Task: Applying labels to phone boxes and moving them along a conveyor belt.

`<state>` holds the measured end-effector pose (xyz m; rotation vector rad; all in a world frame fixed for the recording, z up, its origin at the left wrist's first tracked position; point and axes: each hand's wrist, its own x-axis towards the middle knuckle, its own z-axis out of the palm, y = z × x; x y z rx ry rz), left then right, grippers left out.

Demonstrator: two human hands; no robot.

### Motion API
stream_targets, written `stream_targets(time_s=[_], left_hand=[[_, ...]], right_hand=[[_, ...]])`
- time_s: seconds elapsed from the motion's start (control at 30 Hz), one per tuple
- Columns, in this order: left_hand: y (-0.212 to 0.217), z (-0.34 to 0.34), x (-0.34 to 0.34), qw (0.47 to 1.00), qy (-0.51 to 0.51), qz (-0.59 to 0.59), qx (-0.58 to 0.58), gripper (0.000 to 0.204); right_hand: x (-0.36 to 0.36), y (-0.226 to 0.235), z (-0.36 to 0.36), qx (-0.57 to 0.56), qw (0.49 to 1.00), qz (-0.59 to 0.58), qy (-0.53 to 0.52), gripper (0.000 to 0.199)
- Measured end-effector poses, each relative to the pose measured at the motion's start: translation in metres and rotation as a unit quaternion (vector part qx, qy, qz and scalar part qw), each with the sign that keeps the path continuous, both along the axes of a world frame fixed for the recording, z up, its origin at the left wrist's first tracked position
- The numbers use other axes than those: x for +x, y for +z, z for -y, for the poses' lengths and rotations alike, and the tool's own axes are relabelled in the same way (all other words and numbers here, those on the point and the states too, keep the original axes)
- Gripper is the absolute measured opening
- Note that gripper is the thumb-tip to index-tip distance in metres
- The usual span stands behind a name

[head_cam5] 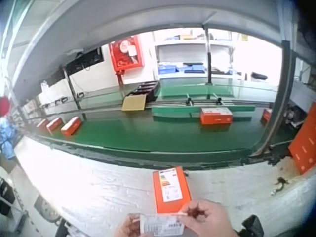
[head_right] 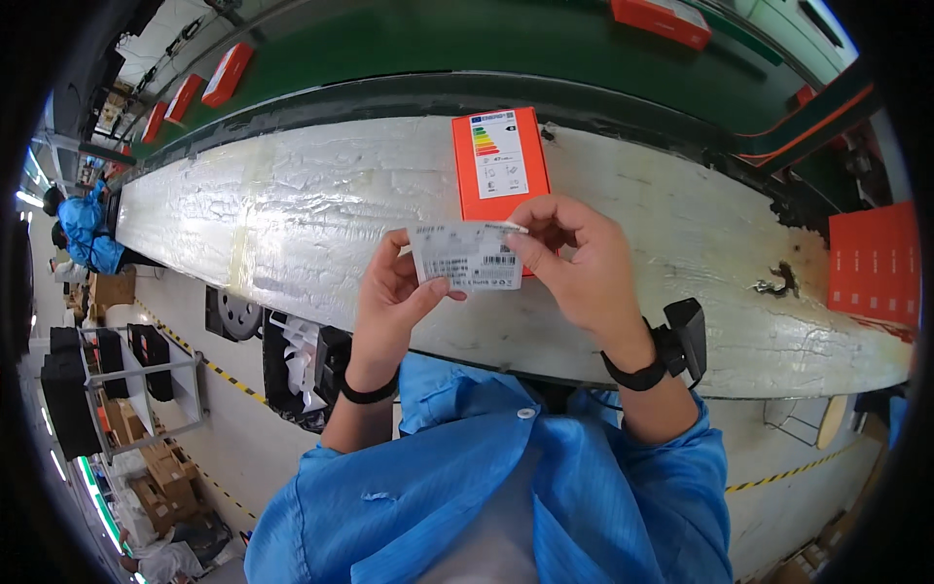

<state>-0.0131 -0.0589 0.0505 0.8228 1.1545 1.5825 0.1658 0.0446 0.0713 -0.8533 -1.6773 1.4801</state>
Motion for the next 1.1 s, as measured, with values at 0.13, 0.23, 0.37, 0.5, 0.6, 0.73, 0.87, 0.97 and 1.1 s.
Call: stream_targets(time_s=[0.13, 0.23, 0.37, 0.5, 0.6, 0.73, 0.87, 0.97, 1.1], left_hand=[[0.002, 0.002, -0.009, 0.996, -0.06, -0.034, -0.049, 0.024], [0.003, 0.003, -0.004, 0.996, -0.032, -0.023, -0.082, 0.017], [-0.003, 0.006, -0.007, 0.996, -0.042, 0.0, -0.079, 0.017], [0.005, 0.009, -0.002, 0.993, -0.076, 0.071, -0.047, 0.019], [-0.009, 0.015, -0.002, 0.991, -0.094, 0.084, -0.032, 0.021], [-0.009, 0.024, -0.004, 0.995, 0.01, 0.093, -0.045, 0.019], [0.005, 0.034, -0.005, 0.991, 0.08, 0.009, -0.109, 0.015], [-0.008, 0.063, -0.028, 0.987, 0.077, -0.106, -0.098, 0.03], [-0.044, 0.163, -0.111, 0.898, 0.366, -0.179, -0.164, 0.01]], right_hand=[[-0.006, 0.016, 0.008, 0.032, 0.993, 0.089, 0.067, 0.012], [-0.008, 0.007, 0.009, -0.04, 0.998, -0.035, 0.035, 0.01], [-0.005, 0.007, 0.008, -0.069, 0.995, 0.014, 0.066, 0.012], [-0.009, -0.003, 0.004, -0.241, 0.948, -0.07, 0.194, 0.013], [-0.023, -0.008, 0.011, -0.257, 0.93, -0.022, 0.261, 0.013], [-0.031, -0.011, 0.023, -0.106, 0.989, -0.018, 0.098, 0.012], [-0.033, 0.0, 0.037, 0.165, 0.984, 0.06, 0.019, 0.012], [-0.014, -0.011, 0.037, 0.176, 0.976, 0.074, -0.1, 0.011], [0.019, -0.014, 0.001, 0.084, 0.967, 0.056, -0.235, 0.011]])
